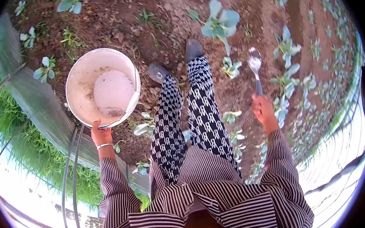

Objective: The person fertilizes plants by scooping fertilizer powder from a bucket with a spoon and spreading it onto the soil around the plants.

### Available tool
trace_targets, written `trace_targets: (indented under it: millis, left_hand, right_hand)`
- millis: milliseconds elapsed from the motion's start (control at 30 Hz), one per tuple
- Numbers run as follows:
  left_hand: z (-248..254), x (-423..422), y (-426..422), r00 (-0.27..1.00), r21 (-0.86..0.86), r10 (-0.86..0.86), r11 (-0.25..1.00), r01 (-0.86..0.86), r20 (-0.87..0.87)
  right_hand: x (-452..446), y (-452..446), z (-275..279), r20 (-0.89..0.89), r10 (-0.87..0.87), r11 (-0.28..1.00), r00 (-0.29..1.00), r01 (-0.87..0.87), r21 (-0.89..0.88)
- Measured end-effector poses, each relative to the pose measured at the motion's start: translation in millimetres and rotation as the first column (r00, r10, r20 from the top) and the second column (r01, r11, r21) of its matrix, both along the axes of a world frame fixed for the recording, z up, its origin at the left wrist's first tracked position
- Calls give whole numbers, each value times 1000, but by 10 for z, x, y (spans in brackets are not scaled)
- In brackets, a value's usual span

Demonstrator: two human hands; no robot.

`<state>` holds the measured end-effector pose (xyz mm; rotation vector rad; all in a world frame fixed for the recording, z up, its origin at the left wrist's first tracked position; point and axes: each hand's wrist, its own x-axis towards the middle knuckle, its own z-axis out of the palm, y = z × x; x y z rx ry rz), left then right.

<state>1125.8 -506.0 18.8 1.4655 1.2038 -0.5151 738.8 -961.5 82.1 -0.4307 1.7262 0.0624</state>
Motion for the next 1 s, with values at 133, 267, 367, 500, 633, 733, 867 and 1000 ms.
trace_targets:
  millis: [133, 267, 367, 500, 633, 733, 867, 1000]
  left_hand:
    - [-69, 236, -265, 1000, 17, -4, 1000, 4, -13]
    - [-104, 470, -612, 1000, 13, 17, 1000, -18, 20]
    - [-122, 505, -742, 998, -10, 48, 999, -47, 44]
    - [54, 616, -1201, 987, -23, 76, 997, -73, 139]
    - [36, 619, -1378, 987, 71, -100, 993, 92, 126]
    - [350, 723, -1694, 959, 221, -263, 947, 235, 109]
    - [735, 811, -1854, 859, 371, -489, 833, 409, 149]
    - [969, 1061, -1592, 855, 335, -489, 845, 416, 171]
  right_hand:
    - [264, -265, 50, -17, 35, 999, 999, -34, 32]
    - [694, -621, -132, -45, 161, 984, 986, -157, 85]
    - [1243, -913, -54, 15, 328, 941, 945, -328, 82]
    - [2230, -1152, 360, 145, 683, 725, 716, -688, -15]
    - [3514, -762, 589, 158, 976, 181, 148, -959, -216]
    - [4267, -205, 290, -168, 895, -443, -413, -778, -446]
    - [4925, 492, -537, -310, 750, -661, -584, -643, -387]
    - [5105, 960, -1327, -423, 696, -717, -580, -591, -371]
